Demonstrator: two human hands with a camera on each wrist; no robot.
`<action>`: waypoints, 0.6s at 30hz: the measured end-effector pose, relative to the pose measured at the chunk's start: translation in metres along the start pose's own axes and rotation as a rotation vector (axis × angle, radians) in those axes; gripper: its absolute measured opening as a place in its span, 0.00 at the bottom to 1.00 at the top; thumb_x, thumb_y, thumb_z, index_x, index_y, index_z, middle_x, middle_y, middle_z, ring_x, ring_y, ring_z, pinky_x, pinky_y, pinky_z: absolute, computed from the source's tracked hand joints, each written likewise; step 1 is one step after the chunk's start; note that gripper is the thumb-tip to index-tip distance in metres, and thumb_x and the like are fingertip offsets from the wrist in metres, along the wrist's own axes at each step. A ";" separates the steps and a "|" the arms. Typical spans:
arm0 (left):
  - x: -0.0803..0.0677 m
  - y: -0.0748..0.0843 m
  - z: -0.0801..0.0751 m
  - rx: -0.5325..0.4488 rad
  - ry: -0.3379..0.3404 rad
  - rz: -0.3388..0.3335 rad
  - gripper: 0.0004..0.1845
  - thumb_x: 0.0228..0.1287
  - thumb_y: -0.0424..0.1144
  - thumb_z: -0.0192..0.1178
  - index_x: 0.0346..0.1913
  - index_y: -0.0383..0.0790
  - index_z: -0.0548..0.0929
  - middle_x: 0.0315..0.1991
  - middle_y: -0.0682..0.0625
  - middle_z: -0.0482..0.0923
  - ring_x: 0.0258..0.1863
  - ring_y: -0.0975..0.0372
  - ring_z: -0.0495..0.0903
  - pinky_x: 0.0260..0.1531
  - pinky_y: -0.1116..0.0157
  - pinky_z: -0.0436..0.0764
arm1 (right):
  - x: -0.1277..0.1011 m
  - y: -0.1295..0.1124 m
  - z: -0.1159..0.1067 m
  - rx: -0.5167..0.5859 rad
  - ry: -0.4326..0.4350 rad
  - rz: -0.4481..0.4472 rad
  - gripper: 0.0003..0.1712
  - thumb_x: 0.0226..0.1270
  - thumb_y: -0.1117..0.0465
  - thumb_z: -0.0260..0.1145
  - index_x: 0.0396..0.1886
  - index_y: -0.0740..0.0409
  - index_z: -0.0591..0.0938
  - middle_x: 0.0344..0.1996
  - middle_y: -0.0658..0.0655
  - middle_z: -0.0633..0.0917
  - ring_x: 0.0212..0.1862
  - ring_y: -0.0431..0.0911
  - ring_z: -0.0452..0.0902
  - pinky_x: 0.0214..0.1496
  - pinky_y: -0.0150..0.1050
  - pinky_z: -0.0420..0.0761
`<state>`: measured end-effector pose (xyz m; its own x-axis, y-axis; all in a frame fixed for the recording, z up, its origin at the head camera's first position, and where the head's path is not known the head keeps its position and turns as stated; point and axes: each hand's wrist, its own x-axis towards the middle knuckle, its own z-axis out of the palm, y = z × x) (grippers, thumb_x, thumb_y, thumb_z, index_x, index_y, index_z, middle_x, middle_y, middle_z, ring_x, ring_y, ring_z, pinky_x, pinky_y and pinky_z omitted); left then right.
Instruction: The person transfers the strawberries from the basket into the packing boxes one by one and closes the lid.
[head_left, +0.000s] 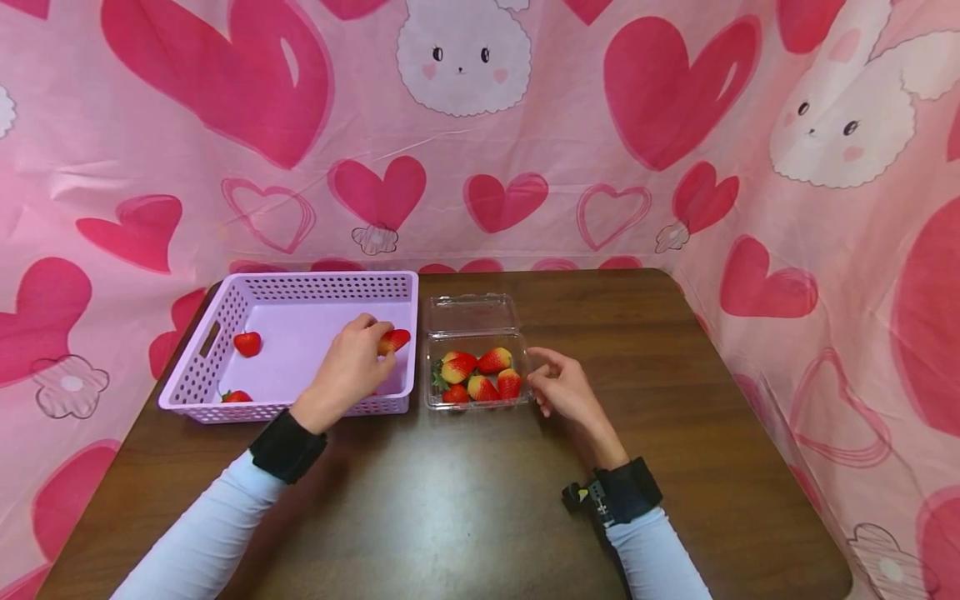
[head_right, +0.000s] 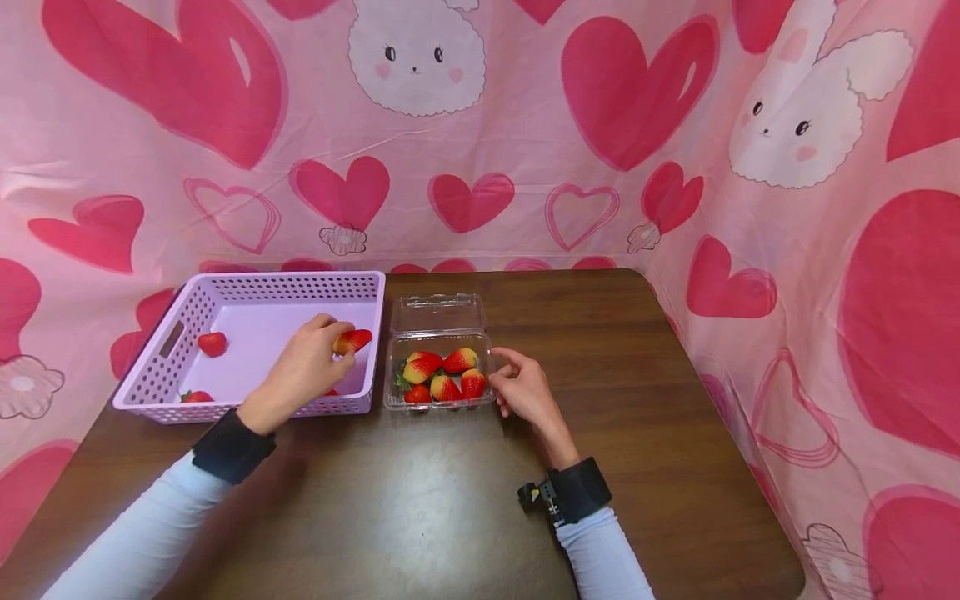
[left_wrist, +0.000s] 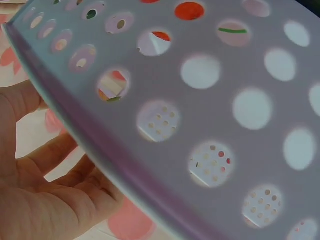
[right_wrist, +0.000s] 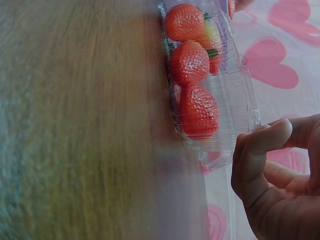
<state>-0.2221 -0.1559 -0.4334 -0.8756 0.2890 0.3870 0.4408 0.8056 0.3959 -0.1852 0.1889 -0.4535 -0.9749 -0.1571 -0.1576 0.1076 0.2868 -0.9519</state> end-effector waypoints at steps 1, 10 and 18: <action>0.000 0.001 0.000 -0.002 0.001 0.001 0.15 0.59 0.28 0.65 0.49 0.25 0.87 0.41 0.35 0.80 0.37 0.42 0.81 0.43 0.45 0.82 | -0.003 -0.004 0.000 0.001 -0.001 -0.008 0.27 0.74 0.72 0.60 0.72 0.71 0.72 0.21 0.60 0.79 0.17 0.48 0.72 0.23 0.37 0.80; 0.002 0.009 0.000 -0.015 -0.011 -0.001 0.16 0.60 0.29 0.66 0.51 0.26 0.87 0.43 0.35 0.80 0.39 0.42 0.80 0.45 0.45 0.82 | 0.012 0.021 -0.001 0.010 0.020 -0.001 0.28 0.75 0.70 0.60 0.73 0.67 0.73 0.22 0.58 0.79 0.17 0.47 0.70 0.21 0.36 0.78; 0.003 0.017 0.003 -0.025 0.002 0.026 0.16 0.60 0.30 0.69 0.51 0.27 0.87 0.42 0.36 0.80 0.39 0.44 0.80 0.45 0.47 0.83 | 0.014 0.028 -0.001 0.002 0.029 0.001 0.28 0.77 0.68 0.62 0.74 0.63 0.73 0.23 0.58 0.79 0.17 0.48 0.71 0.21 0.36 0.78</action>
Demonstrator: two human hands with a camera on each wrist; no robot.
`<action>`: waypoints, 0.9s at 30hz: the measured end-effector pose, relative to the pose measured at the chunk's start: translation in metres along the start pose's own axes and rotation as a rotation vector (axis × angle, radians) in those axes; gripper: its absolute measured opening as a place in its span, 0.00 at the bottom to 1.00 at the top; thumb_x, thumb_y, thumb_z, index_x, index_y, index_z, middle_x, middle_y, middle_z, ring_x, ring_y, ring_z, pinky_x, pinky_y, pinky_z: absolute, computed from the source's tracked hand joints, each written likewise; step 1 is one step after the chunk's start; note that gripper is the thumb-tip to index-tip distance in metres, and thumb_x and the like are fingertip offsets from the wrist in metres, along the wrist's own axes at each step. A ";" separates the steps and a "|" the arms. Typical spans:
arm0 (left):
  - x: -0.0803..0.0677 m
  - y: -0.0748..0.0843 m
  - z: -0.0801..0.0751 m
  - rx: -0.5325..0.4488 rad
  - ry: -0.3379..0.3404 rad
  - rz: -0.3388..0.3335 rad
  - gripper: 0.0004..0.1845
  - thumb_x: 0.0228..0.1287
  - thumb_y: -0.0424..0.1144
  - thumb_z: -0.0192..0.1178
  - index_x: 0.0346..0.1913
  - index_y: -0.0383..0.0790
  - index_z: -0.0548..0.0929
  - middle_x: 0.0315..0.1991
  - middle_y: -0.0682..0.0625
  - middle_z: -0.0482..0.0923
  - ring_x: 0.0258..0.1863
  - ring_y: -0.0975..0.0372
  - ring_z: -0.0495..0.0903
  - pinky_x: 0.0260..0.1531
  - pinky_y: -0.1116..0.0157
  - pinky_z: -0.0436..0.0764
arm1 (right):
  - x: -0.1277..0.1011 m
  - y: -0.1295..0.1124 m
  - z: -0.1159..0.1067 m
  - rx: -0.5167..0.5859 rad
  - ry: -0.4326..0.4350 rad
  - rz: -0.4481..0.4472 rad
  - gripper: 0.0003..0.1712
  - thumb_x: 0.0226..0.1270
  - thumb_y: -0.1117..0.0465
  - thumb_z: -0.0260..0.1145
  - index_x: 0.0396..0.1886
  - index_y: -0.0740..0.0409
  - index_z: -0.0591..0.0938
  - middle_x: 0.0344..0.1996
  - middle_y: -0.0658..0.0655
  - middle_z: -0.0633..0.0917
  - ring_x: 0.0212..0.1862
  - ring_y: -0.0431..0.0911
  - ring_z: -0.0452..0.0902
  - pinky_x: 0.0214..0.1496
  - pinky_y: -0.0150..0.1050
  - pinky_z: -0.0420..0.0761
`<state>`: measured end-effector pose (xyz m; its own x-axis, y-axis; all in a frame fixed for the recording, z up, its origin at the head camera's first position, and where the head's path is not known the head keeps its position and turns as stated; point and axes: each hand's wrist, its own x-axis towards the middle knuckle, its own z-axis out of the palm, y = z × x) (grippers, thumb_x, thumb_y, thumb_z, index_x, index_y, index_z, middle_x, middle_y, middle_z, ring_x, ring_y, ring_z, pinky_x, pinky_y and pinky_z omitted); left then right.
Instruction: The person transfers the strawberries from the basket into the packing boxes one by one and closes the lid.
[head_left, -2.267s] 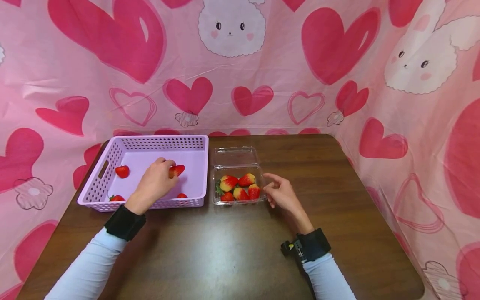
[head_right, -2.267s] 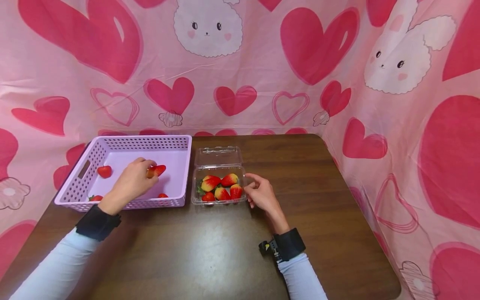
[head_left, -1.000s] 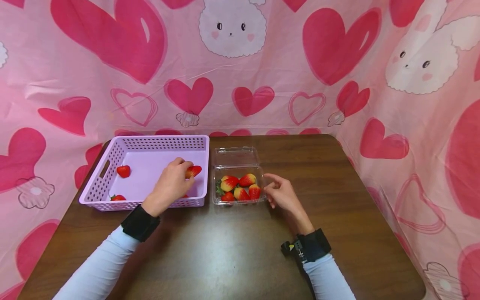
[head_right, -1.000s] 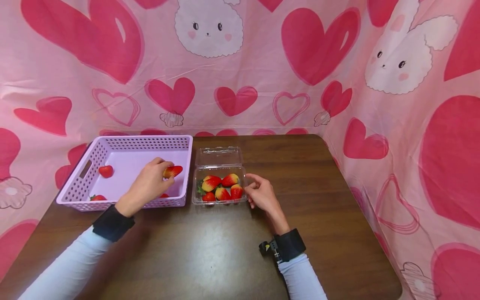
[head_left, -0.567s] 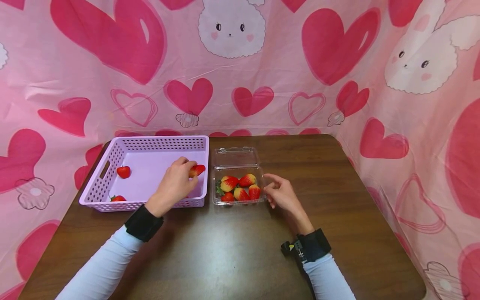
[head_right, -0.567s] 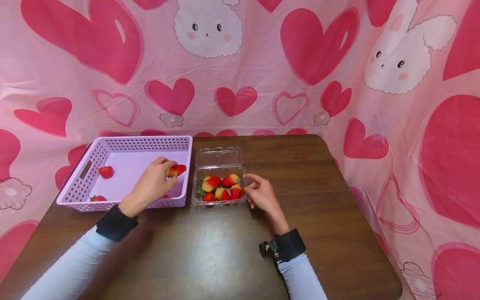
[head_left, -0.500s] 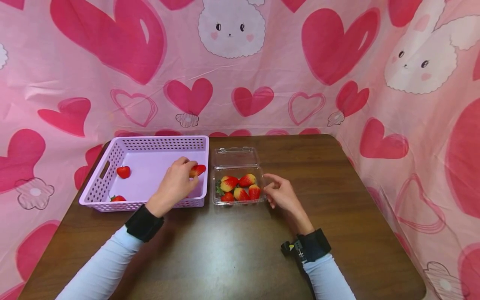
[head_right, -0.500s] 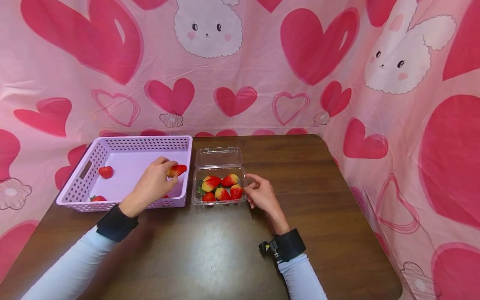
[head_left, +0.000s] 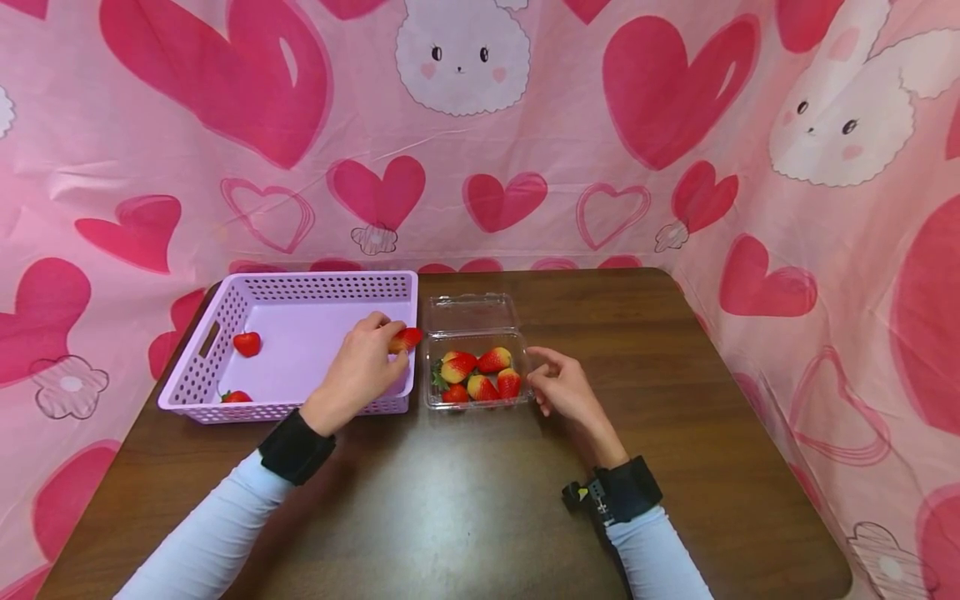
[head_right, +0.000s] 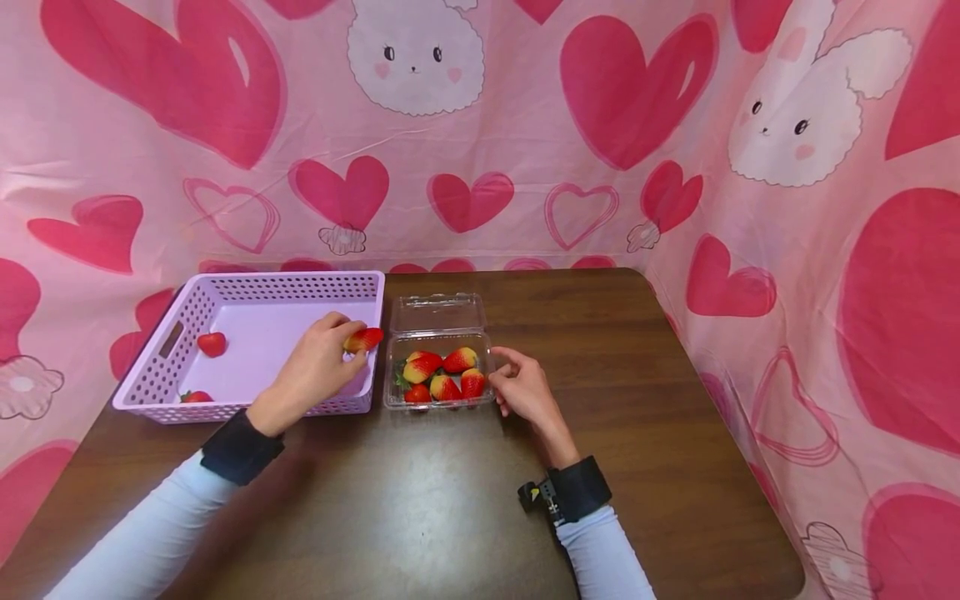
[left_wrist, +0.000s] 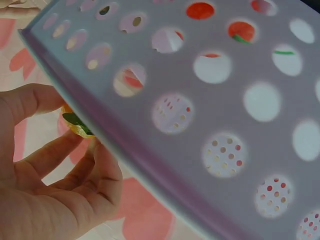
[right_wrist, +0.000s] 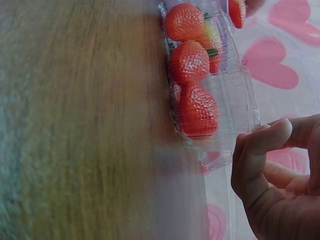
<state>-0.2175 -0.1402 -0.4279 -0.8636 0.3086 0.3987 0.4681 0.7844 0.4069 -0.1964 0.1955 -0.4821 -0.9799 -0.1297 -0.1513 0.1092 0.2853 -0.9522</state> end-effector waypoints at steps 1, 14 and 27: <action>0.000 0.001 0.001 0.000 0.001 0.004 0.16 0.60 0.30 0.69 0.51 0.28 0.88 0.42 0.36 0.80 0.38 0.44 0.80 0.45 0.47 0.83 | 0.000 0.000 0.000 -0.002 0.000 -0.001 0.28 0.76 0.68 0.62 0.74 0.63 0.74 0.23 0.58 0.79 0.17 0.48 0.71 0.22 0.36 0.78; -0.001 0.016 0.009 0.037 -0.030 0.000 0.20 0.61 0.34 0.72 0.55 0.32 0.87 0.45 0.38 0.81 0.46 0.44 0.80 0.45 0.45 0.71 | -0.001 0.002 0.001 -0.014 0.022 -0.017 0.26 0.76 0.67 0.62 0.72 0.60 0.76 0.24 0.59 0.80 0.18 0.48 0.72 0.23 0.36 0.79; -0.003 0.033 0.020 0.023 -0.045 0.064 0.21 0.60 0.35 0.75 0.56 0.31 0.87 0.47 0.38 0.81 0.48 0.44 0.80 0.47 0.45 0.73 | -0.001 0.001 -0.001 0.008 -0.002 -0.009 0.29 0.77 0.67 0.62 0.75 0.62 0.73 0.23 0.59 0.80 0.18 0.48 0.72 0.23 0.36 0.79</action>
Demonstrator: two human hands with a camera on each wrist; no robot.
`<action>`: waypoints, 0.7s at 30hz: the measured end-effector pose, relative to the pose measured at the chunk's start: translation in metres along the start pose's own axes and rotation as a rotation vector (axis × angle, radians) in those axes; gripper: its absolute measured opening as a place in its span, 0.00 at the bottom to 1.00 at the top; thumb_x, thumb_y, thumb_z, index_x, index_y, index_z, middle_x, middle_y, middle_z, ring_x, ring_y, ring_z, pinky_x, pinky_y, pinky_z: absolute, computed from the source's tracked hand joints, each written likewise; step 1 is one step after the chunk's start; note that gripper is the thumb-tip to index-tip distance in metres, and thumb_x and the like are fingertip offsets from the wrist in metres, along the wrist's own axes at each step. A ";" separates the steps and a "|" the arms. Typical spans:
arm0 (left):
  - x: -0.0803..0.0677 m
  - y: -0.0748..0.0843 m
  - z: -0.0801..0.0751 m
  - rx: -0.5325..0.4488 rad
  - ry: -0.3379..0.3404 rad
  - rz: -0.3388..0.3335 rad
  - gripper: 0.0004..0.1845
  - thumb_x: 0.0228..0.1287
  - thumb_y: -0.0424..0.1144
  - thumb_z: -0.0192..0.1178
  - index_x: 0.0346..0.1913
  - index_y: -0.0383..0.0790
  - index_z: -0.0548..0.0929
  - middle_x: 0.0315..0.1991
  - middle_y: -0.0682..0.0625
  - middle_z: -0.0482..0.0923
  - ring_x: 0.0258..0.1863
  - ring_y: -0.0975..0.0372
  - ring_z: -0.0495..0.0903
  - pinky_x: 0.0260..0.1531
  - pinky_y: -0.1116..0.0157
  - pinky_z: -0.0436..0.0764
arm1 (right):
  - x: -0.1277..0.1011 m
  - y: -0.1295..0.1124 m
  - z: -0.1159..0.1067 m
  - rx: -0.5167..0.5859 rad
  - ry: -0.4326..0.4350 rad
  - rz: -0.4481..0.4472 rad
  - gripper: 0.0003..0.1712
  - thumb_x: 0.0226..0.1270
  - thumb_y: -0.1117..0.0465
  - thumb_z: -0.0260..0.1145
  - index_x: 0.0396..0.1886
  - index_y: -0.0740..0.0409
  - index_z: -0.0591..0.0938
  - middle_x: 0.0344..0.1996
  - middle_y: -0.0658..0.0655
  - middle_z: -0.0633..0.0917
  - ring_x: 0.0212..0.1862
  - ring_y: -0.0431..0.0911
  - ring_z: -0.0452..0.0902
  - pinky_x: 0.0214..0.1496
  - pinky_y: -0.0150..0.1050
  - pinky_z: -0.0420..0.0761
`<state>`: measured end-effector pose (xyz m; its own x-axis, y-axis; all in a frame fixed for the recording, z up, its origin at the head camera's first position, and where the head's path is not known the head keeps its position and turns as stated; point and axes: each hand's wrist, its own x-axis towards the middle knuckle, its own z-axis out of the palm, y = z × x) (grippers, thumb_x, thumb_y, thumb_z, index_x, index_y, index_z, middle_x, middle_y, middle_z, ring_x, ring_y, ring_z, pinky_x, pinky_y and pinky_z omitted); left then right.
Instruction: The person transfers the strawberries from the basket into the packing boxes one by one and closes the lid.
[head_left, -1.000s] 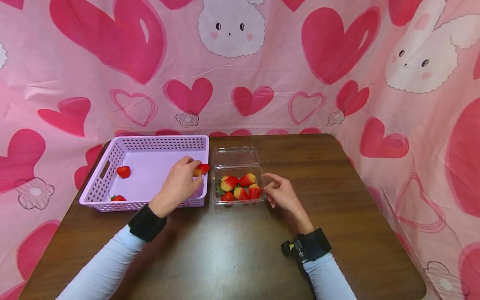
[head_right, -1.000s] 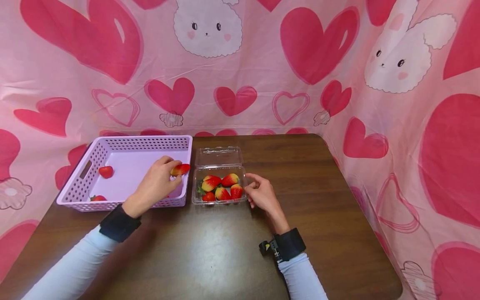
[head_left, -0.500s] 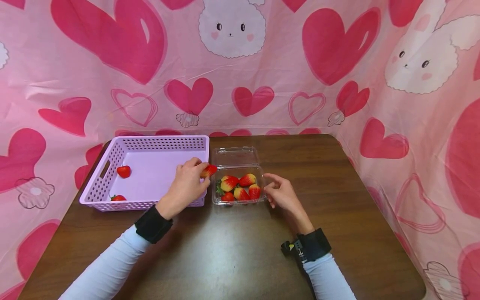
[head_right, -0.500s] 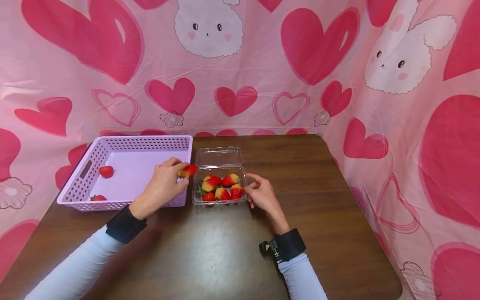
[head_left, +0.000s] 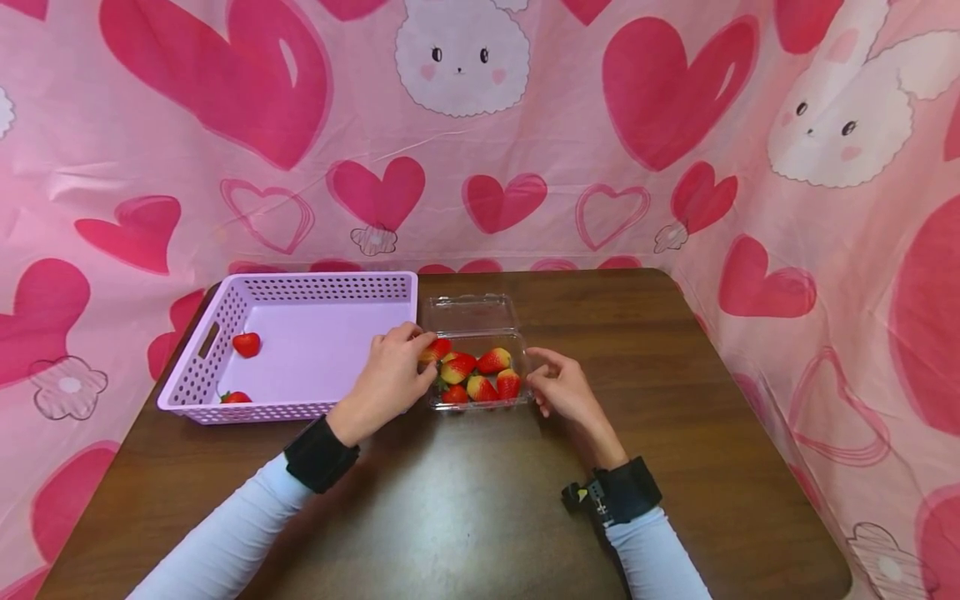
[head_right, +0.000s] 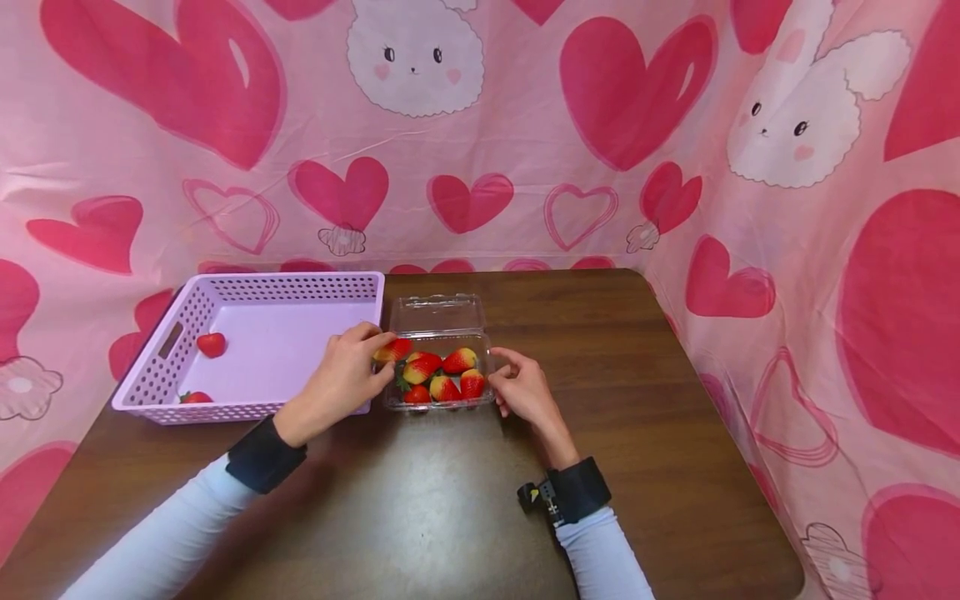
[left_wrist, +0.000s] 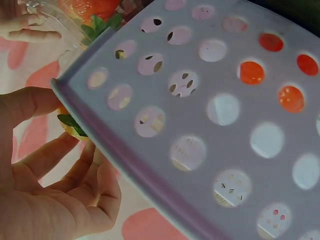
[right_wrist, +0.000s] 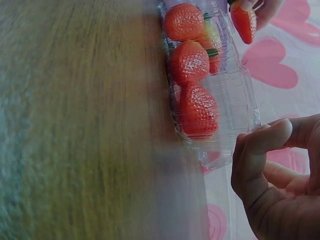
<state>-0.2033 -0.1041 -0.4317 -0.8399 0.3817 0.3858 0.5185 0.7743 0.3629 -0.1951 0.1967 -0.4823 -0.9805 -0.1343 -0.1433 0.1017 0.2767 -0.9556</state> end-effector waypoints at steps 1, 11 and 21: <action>0.000 0.000 0.001 0.001 0.001 0.004 0.21 0.60 0.35 0.75 0.56 0.31 0.87 0.47 0.38 0.81 0.48 0.44 0.80 0.47 0.45 0.73 | 0.000 0.000 0.000 0.005 -0.001 0.002 0.29 0.77 0.67 0.62 0.75 0.63 0.72 0.23 0.59 0.80 0.18 0.48 0.72 0.22 0.36 0.79; 0.003 0.011 0.007 -0.016 -0.050 0.022 0.22 0.61 0.37 0.75 0.56 0.33 0.88 0.47 0.40 0.81 0.47 0.47 0.81 0.47 0.47 0.75 | 0.001 0.000 0.000 -0.007 0.013 -0.007 0.27 0.76 0.67 0.62 0.73 0.61 0.74 0.24 0.59 0.79 0.18 0.47 0.72 0.23 0.36 0.79; 0.006 0.023 0.018 -0.028 -0.084 0.052 0.21 0.60 0.36 0.77 0.56 0.34 0.88 0.47 0.41 0.82 0.47 0.48 0.81 0.48 0.48 0.75 | 0.000 -0.002 -0.001 0.014 -0.008 -0.009 0.29 0.77 0.67 0.61 0.75 0.63 0.72 0.24 0.60 0.80 0.18 0.49 0.72 0.23 0.37 0.79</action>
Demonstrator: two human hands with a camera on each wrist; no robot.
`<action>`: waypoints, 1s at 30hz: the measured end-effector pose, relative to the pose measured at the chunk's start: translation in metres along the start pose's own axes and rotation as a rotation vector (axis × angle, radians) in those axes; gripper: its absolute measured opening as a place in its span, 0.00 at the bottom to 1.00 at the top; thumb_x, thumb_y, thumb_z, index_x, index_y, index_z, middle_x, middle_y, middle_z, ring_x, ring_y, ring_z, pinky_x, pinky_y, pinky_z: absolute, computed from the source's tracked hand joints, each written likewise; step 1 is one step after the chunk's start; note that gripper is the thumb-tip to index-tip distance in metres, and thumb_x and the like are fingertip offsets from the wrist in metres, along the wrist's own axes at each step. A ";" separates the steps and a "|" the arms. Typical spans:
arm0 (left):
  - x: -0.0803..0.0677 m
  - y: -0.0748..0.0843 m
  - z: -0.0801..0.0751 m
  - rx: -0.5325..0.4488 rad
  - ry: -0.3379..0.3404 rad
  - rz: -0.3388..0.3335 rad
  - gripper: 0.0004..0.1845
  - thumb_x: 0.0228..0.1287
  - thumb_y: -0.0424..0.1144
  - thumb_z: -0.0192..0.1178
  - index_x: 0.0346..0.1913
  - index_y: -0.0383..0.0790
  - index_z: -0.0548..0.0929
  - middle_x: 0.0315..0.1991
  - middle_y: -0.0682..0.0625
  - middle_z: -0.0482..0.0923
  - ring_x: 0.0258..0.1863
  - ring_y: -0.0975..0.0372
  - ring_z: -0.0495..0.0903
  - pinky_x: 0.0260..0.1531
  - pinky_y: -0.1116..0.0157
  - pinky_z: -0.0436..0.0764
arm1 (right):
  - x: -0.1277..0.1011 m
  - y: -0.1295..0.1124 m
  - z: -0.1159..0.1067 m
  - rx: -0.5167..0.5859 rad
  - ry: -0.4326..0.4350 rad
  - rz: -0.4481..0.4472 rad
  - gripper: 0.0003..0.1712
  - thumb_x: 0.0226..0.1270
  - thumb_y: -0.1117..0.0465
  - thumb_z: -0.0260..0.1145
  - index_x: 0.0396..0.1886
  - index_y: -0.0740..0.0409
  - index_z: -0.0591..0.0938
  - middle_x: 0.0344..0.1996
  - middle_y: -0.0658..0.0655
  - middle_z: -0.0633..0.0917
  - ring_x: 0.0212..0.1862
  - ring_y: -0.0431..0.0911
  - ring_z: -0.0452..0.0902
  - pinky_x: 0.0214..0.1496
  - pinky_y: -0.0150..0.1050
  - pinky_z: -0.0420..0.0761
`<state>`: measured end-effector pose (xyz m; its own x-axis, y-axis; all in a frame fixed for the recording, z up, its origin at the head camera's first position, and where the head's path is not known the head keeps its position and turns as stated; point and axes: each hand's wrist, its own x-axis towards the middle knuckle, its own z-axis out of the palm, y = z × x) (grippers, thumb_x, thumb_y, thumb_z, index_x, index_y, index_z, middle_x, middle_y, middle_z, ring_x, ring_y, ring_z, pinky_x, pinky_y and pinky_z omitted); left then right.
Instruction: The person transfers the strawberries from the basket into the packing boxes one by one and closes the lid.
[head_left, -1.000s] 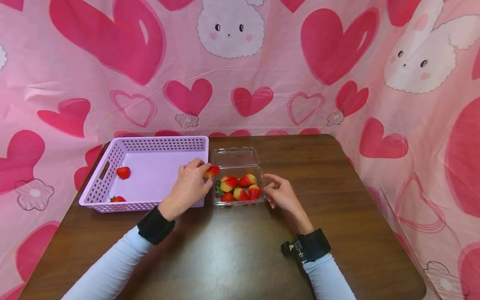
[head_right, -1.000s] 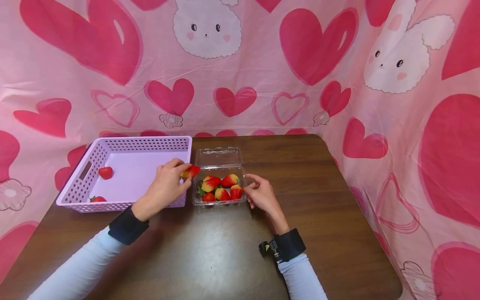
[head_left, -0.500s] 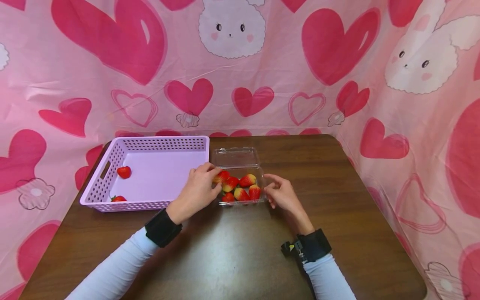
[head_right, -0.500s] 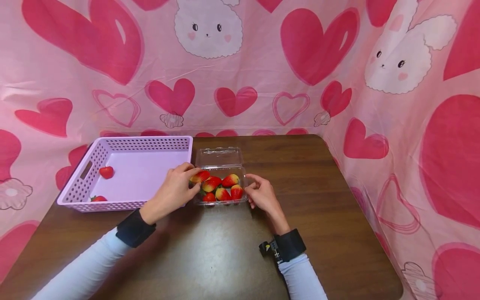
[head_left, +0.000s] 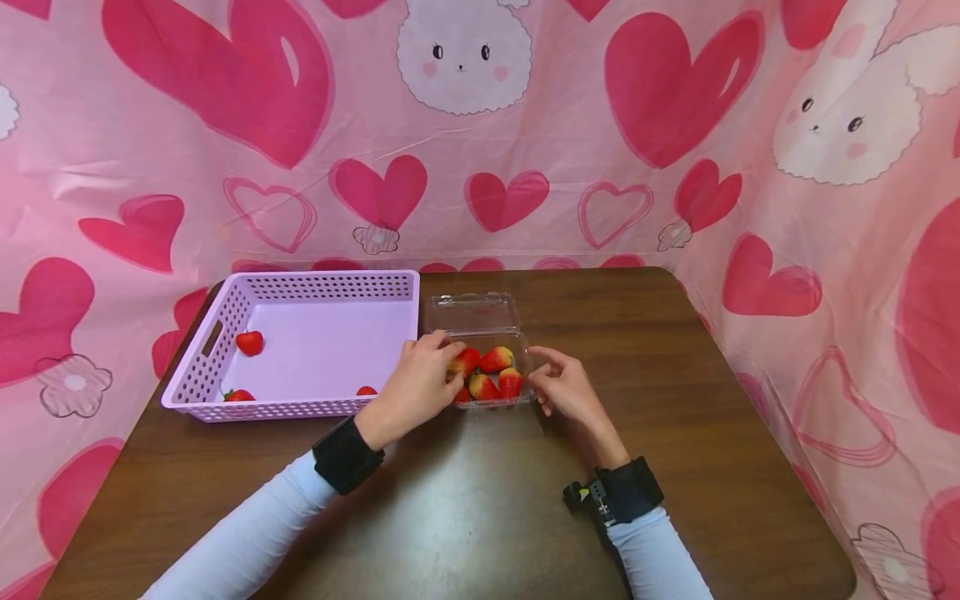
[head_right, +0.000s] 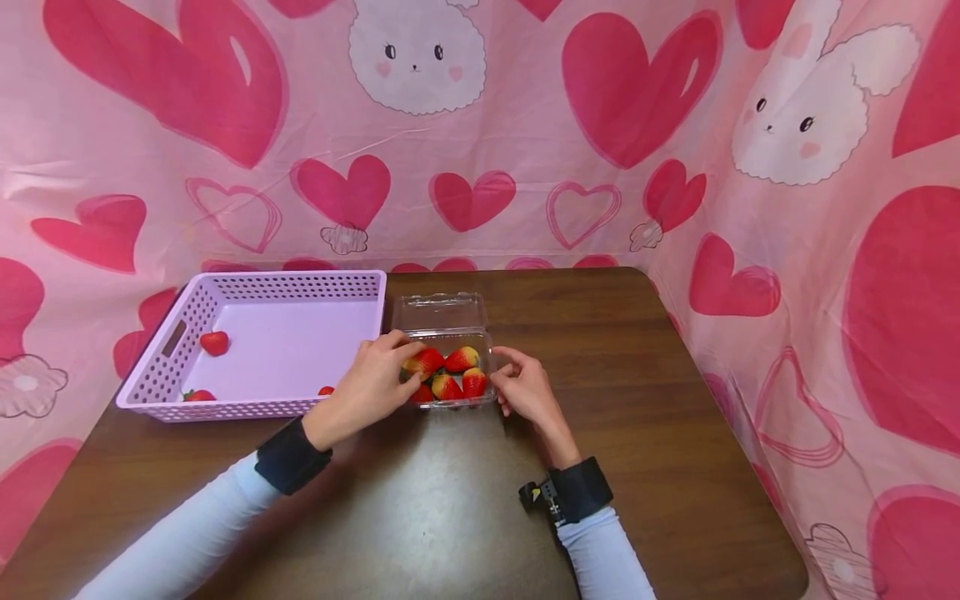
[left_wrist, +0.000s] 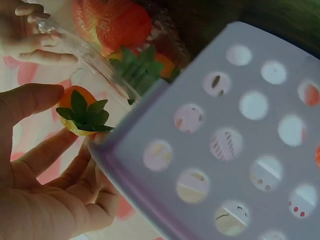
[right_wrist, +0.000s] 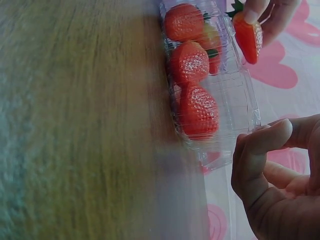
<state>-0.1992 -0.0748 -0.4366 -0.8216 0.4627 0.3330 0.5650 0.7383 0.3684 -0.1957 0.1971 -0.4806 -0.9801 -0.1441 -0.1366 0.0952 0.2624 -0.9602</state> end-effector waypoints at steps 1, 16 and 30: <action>0.001 0.001 0.001 -0.002 0.002 0.008 0.21 0.60 0.36 0.77 0.56 0.34 0.88 0.46 0.41 0.82 0.47 0.49 0.81 0.48 0.48 0.75 | 0.000 0.000 0.000 -0.002 0.001 0.001 0.29 0.77 0.66 0.61 0.75 0.63 0.72 0.24 0.60 0.80 0.18 0.49 0.72 0.23 0.37 0.79; 0.010 0.011 0.014 -0.002 -0.070 0.067 0.21 0.61 0.35 0.76 0.57 0.35 0.87 0.49 0.43 0.82 0.53 0.51 0.79 0.53 0.49 0.73 | 0.001 0.003 0.001 -0.050 0.013 -0.039 0.26 0.75 0.69 0.62 0.71 0.62 0.76 0.22 0.58 0.79 0.17 0.46 0.72 0.22 0.36 0.79; 0.017 0.012 0.028 0.047 -0.092 0.136 0.22 0.61 0.30 0.74 0.59 0.36 0.87 0.54 0.41 0.81 0.59 0.46 0.78 0.61 0.41 0.73 | 0.001 0.002 0.002 -0.053 0.021 -0.032 0.26 0.75 0.68 0.61 0.71 0.61 0.76 0.23 0.59 0.80 0.17 0.47 0.72 0.22 0.37 0.80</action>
<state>-0.2085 -0.0445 -0.4506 -0.7427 0.6010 0.2953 0.6688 0.6871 0.2838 -0.1965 0.1959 -0.4831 -0.9860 -0.1329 -0.1003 0.0550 0.3086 -0.9496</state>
